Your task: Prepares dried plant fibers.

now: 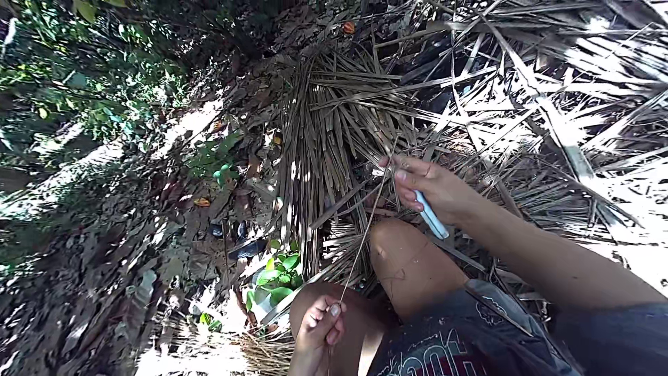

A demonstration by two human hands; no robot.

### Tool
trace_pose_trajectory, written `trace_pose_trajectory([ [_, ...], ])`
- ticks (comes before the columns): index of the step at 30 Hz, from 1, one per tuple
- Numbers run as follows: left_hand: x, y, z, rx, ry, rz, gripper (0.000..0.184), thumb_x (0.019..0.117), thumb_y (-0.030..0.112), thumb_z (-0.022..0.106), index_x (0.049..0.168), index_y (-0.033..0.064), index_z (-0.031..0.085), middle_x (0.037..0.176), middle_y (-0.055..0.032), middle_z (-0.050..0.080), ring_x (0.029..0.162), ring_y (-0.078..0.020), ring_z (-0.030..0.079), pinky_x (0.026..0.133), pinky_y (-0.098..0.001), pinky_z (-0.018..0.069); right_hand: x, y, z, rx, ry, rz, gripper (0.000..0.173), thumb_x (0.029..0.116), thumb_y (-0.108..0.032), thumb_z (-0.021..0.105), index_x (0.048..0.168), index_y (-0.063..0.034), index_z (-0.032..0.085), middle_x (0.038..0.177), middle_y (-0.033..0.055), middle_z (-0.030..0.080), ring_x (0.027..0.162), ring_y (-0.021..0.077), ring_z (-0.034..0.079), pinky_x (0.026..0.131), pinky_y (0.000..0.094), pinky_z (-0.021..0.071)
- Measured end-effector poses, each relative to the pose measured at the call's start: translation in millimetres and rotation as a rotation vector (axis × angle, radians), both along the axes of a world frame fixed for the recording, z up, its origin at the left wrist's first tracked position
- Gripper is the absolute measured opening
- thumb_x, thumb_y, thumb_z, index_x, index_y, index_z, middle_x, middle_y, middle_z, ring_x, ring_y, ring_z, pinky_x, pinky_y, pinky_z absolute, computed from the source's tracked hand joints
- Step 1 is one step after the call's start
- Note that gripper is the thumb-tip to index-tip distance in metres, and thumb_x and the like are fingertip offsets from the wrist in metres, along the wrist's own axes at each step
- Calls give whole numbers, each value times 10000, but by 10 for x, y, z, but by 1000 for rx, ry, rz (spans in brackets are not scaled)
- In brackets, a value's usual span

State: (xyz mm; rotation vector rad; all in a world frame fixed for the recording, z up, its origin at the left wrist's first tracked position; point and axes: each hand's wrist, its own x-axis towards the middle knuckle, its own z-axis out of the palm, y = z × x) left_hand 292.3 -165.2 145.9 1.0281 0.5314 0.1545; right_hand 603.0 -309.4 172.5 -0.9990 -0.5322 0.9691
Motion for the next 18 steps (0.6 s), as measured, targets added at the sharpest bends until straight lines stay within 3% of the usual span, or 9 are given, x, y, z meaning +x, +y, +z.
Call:
trace_pose_trajectory([
  [3,12,56,-16,-4,-38,13,86,943,234,716,963,171,771,668,68,647,531,43,535,505,-118,442,-332,27,-63,-103,-15,373,331,1064,-164,469,1386,-137,537,711,-83,492,527,-15,463,489,137,421],
  [4,-7,77,-22,-16,-40,8,83,939,238,720,958,175,770,670,69,648,530,43,535,503,-118,440,-310,25,-44,-106,-32,399,327,1064,-163,458,1376,-128,547,709,-98,491,528,-32,456,491,123,411],
  [6,-122,111,-29,-48,-7,-17,64,929,258,733,930,198,755,672,90,627,533,48,525,504,-118,435,50,-2,-24,-53,-72,178,310,1073,-148,417,1324,-103,593,666,-122,478,516,-54,439,495,106,398],
  [8,-266,125,-52,-51,62,16,75,907,275,760,886,206,743,653,94,609,513,45,511,485,-122,426,622,-59,-80,41,-65,-147,292,1093,-162,363,1304,-131,562,643,-137,449,499,-42,428,480,122,403],
  [10,-302,124,-68,27,98,99,73,925,265,740,888,202,746,643,84,615,512,35,516,494,-129,430,841,-145,27,47,-82,-344,339,1104,-161,331,1398,-134,498,626,-123,432,469,-20,421,452,138,402],
  [11,-252,79,-49,95,105,157,66,939,226,712,888,194,740,654,74,628,523,28,526,506,-134,439,729,-154,103,19,-125,-329,392,1093,-146,330,1472,-137,434,620,-115,440,460,-15,432,440,142,410],
  [13,-86,-59,33,245,90,258,95,958,126,646,908,156,722,698,49,665,555,13,568,536,-142,480,145,-107,137,-86,-168,-115,522,1062,-138,402,1576,-175,317,640,-62,503,473,21,482,447,179,447],
  [15,87,-157,96,399,33,305,129,967,47,602,967,100,719,747,36,702,588,-1,612,557,-153,517,-499,-9,65,-152,-149,267,597,1069,-171,479,1617,-191,243,727,-44,554,547,17,515,502,176,458],
  [18,188,-250,120,672,-20,299,97,975,51,600,987,106,680,792,85,699,625,32,609,571,-129,510,-1011,130,-82,-83,-43,618,513,1057,-166,497,1551,-108,368,745,-53,519,544,0,467,495,162,404],
])
